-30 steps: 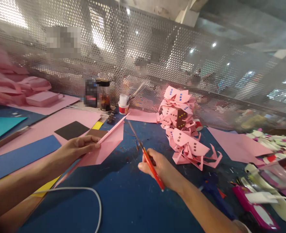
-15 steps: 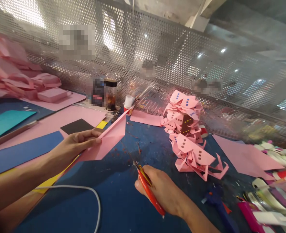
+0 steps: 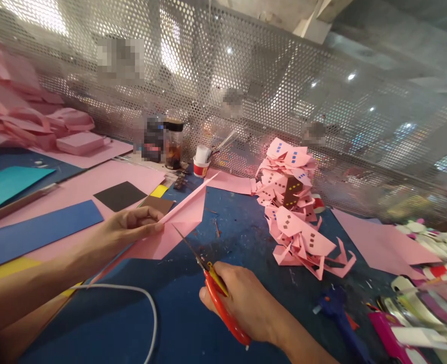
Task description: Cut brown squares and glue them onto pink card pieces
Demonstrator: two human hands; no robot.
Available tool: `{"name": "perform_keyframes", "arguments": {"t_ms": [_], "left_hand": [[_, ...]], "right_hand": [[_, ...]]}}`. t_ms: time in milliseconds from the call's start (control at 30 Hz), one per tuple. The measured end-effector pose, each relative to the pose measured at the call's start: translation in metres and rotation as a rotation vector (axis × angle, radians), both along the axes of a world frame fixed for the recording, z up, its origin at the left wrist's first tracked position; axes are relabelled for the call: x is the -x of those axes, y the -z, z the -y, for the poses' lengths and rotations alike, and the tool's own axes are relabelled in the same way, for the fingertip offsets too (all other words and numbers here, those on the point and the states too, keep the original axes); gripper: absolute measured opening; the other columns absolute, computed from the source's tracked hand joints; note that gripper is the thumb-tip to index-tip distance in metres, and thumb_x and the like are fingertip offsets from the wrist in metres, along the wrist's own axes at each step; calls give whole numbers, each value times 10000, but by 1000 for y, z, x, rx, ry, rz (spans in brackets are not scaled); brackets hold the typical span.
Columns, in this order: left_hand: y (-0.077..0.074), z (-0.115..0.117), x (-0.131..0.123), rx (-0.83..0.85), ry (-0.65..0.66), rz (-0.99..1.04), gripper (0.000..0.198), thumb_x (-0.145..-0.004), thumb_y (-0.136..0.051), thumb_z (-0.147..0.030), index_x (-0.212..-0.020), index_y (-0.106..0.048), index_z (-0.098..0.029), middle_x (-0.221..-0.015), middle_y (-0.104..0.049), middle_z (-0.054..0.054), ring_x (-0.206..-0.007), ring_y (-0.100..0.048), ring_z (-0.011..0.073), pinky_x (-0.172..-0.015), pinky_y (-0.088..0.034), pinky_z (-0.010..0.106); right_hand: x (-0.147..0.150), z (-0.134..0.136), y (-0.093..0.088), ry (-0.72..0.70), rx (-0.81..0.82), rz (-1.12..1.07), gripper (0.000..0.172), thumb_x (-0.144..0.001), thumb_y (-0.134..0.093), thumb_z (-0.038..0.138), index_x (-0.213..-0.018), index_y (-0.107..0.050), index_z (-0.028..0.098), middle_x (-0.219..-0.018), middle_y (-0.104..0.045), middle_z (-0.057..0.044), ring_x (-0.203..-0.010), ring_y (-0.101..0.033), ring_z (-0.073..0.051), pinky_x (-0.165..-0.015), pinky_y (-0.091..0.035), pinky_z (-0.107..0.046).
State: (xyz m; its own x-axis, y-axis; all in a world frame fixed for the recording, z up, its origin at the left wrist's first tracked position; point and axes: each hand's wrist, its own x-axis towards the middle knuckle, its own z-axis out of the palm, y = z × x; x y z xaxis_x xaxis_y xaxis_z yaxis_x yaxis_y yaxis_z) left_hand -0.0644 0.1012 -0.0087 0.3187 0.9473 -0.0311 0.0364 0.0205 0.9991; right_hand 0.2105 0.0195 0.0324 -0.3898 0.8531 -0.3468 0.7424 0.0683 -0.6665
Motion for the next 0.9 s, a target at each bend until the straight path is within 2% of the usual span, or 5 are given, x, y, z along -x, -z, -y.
{"name": "perform_keyframes", "arguments": {"t_ms": [333,667,900], "left_hand": [[-4,2,-4,-12,19,-5,263,-811,-751,-420,-898,-666,-187,-762,-614,-23,-716,-498,118,-638,-337,224],[-2,0,-3,-18,39,-6,245,-817,-749,-418,-890,-661,-201,-772,-609,-31,-731,-510,117,-650,-337,227],[0,1,-1,-8,38,-6,245,-818,-748,-415,-896,-656,-201,-777,-628,-26,-733,-522,121,-647,-336,227]], "right_hand": [[6,1,3,-2,-50,30,224,-928,-519,264,-738,-418,201,-691,-522,62,-594,-402,-74,-534,-267,-220],[4,2,7,-1,-59,39,255,-935,-523,306,-729,-412,203,-676,-516,64,-585,-393,-74,-513,-255,-216],[4,2,6,17,-24,29,232,-921,-520,261,-724,-411,202,-658,-503,65,-570,-390,-72,-508,-264,-209]]}}
